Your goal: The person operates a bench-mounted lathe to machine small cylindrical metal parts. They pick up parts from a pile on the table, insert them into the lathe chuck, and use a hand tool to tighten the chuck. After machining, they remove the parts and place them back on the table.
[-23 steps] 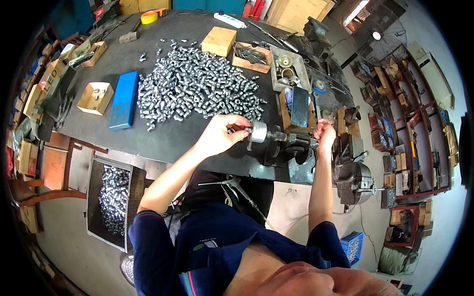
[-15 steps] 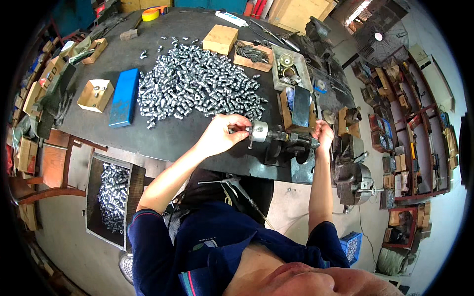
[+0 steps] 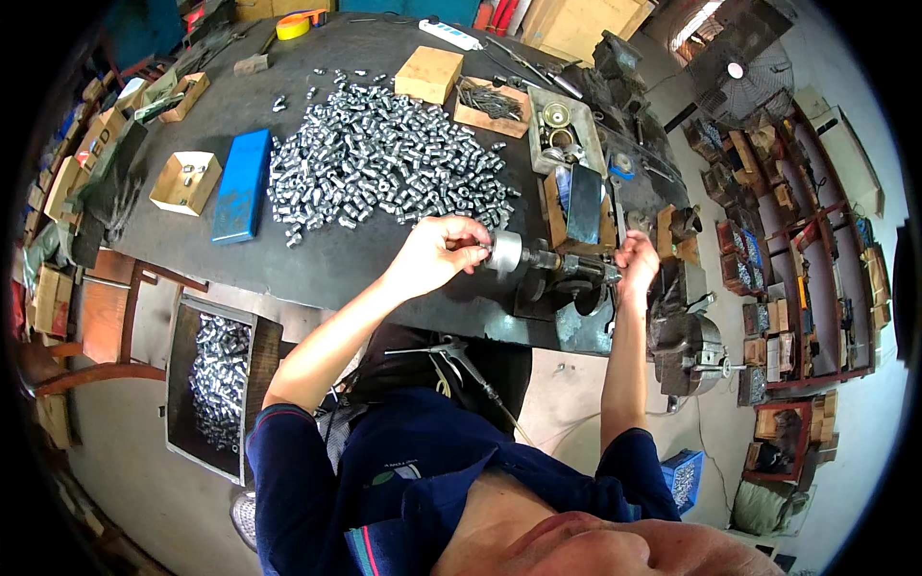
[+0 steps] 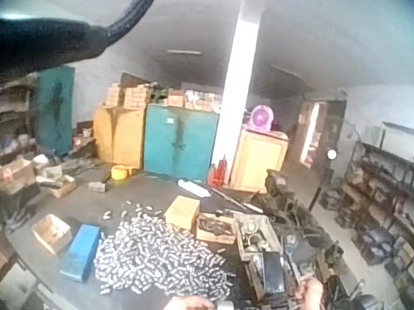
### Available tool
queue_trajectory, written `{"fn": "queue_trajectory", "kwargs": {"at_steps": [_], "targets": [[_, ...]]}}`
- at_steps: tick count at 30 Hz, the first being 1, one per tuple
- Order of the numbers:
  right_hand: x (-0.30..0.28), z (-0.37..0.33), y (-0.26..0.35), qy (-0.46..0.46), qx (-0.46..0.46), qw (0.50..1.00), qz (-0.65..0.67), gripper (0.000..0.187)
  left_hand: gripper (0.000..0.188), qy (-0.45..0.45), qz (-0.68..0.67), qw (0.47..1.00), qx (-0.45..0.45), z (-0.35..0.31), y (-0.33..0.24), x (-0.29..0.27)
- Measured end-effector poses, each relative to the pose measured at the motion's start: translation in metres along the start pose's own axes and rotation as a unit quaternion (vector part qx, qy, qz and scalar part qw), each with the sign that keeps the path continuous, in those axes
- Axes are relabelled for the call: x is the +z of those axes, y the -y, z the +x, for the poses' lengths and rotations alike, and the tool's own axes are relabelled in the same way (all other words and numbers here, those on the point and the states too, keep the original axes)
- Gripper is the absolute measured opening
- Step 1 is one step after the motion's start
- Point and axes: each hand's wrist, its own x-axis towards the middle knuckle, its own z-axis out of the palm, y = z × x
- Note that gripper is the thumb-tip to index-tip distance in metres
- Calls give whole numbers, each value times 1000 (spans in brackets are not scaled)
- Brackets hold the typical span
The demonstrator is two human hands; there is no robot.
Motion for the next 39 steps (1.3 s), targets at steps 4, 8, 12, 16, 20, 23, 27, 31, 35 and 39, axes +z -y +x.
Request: {"fn": "queue_trajectory", "kwargs": {"at_steps": [4,8,12,16,20,23,27,31,35,39], "targets": [[-3,-35,24,23,-89,987,129,12,4,-3,5,998,55,0,2,0],[-32,-73,27,77,-96,977,172,16,2,-22,-45,998,32,-2,9,3],[-52,-105,6,35,-30,993,113,14,2,-7,-76,997,7,-1,5,1],[-64,-77,-46,-77,49,994,65,16,4,15,-133,990,-33,2,2,-4],[-45,-16,-75,-112,-81,989,-51,19,10,24,-116,992,-53,2,0,-6],[-31,8,-50,1,-141,985,-100,19,14,26,-110,991,-69,1,-3,-9],[2,-26,11,13,-117,985,125,13,15,10,-147,985,-86,0,-2,-10],[-29,-73,22,107,-136,959,223,11,17,1,-142,986,-86,-4,1,-17],[-66,-86,52,68,-215,966,-129,21,18,-45,-138,984,-101,-17,5,-42],[36,-145,142,248,-470,840,-107,14,19,-141,-29,981,-132,-62,11,-95]]}}
